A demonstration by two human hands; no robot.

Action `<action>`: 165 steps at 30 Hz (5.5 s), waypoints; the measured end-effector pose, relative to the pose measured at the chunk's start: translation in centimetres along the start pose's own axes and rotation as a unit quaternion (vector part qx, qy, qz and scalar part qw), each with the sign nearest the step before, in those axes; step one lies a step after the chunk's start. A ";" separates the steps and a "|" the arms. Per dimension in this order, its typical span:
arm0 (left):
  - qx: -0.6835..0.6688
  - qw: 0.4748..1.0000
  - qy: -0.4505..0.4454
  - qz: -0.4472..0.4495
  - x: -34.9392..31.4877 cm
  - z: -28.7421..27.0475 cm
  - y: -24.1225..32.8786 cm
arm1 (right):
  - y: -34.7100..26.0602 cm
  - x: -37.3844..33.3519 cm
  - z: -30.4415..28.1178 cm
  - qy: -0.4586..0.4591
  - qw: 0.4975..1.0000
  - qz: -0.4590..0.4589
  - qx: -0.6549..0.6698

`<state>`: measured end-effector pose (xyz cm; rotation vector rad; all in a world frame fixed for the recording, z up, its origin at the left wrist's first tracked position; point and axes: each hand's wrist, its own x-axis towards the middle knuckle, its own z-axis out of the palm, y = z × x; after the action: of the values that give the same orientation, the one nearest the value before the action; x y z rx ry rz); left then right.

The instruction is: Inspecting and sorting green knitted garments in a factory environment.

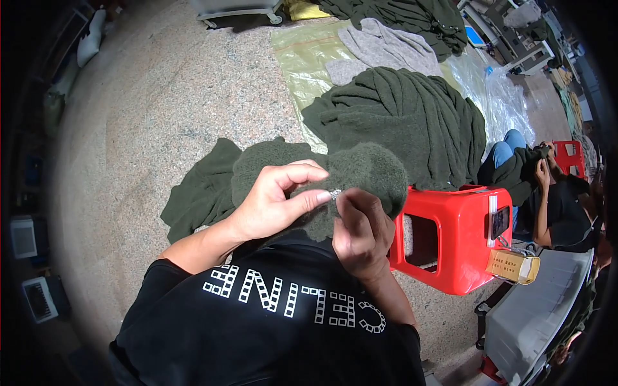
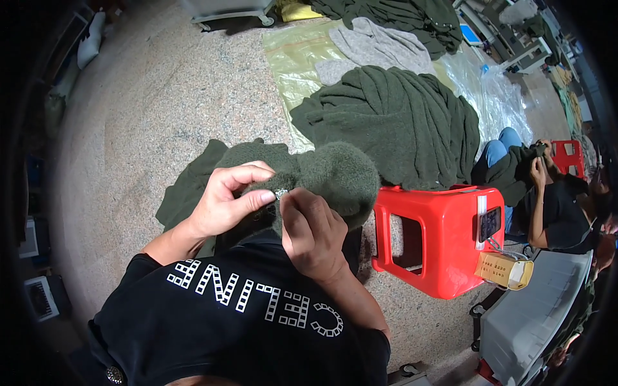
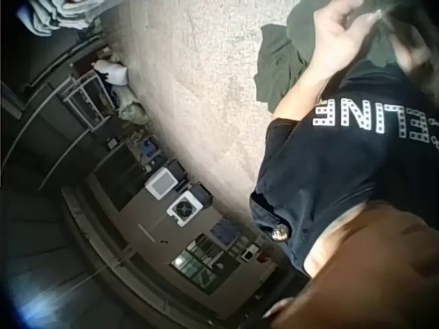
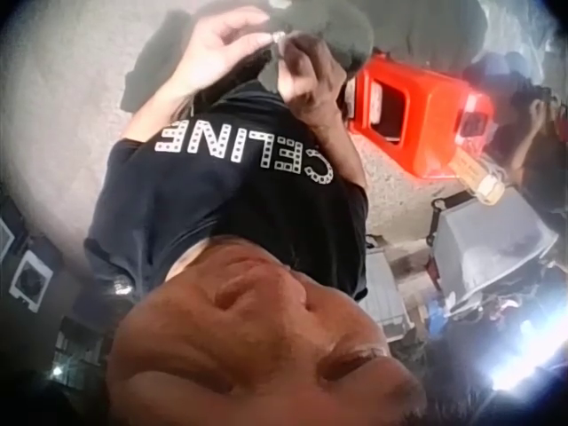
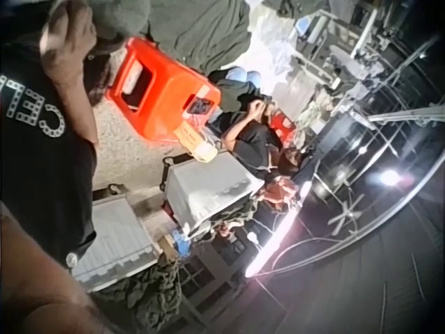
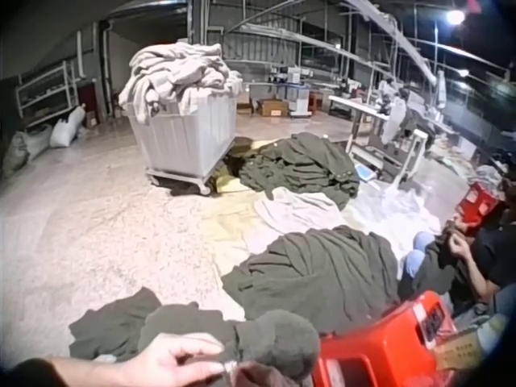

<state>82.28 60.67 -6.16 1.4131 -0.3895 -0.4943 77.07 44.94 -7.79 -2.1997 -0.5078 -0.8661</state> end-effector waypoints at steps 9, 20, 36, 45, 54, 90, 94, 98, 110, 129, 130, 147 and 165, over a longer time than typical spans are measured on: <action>0.189 0.973 -0.061 0.121 1.1 -1.5 0.5 | 0.1 0.0 -0.1 -0.052 0.997 0.048 0.021; 0.225 0.953 -0.100 0.177 0.6 -2.3 0.3 | 1.4 1.4 -0.6 -0.175 0.952 0.128 0.215; 0.316 0.881 0.048 0.349 0.7 -0.7 -2.2 | 0.8 0.4 0.1 -0.074 0.950 0.194 0.231; 0.308 0.869 0.116 0.370 0.4 0.8 -3.2 | 0.5 0.3 1.0 0.006 0.981 0.144 0.128; 0.241 0.956 0.110 0.130 1.4 -1.1 -0.2 | 2.7 -1.0 -0.3 -0.095 0.972 0.173 0.124; -0.298 0.917 -0.112 -0.240 -0.6 -4.6 -1.4 | 9.8 -4.5 -8.0 0.197 0.903 0.366 0.107; -0.291 0.920 -0.032 -0.262 -0.6 -4.3 -1.7 | 10.0 -4.8 -7.9 0.179 0.891 0.398 0.124; -0.245 0.921 -0.006 -0.304 -0.1 -3.7 -1.8 | 10.2 -4.9 -7.6 0.189 0.889 0.406 0.094; -0.365 0.898 0.001 -0.245 -0.1 -2.9 -2.6 | 10.4 -5.1 -6.2 0.167 0.907 0.380 0.068; -0.373 0.891 -0.179 -0.187 -1.8 -0.3 -0.1 | 15.2 -9.0 0.1 0.021 0.942 0.335 0.000; -0.244 0.950 -0.148 -0.127 -1.6 -0.6 0.3 | 15.1 -9.0 -0.3 0.006 0.925 0.379 0.016; 0.013 0.998 0.037 -0.057 0.7 0.4 -0.3 | -0.1 0.0 -0.4 -0.047 0.999 -0.002 0.018; 0.205 0.973 0.002 0.109 0.2 -0.4 -0.5 | 0.4 -0.4 -0.2 -0.068 0.994 0.066 0.052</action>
<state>82.63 60.86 -6.68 1.7430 -0.6637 -0.2379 76.98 44.49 -8.18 -2.1779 -0.4552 -0.6090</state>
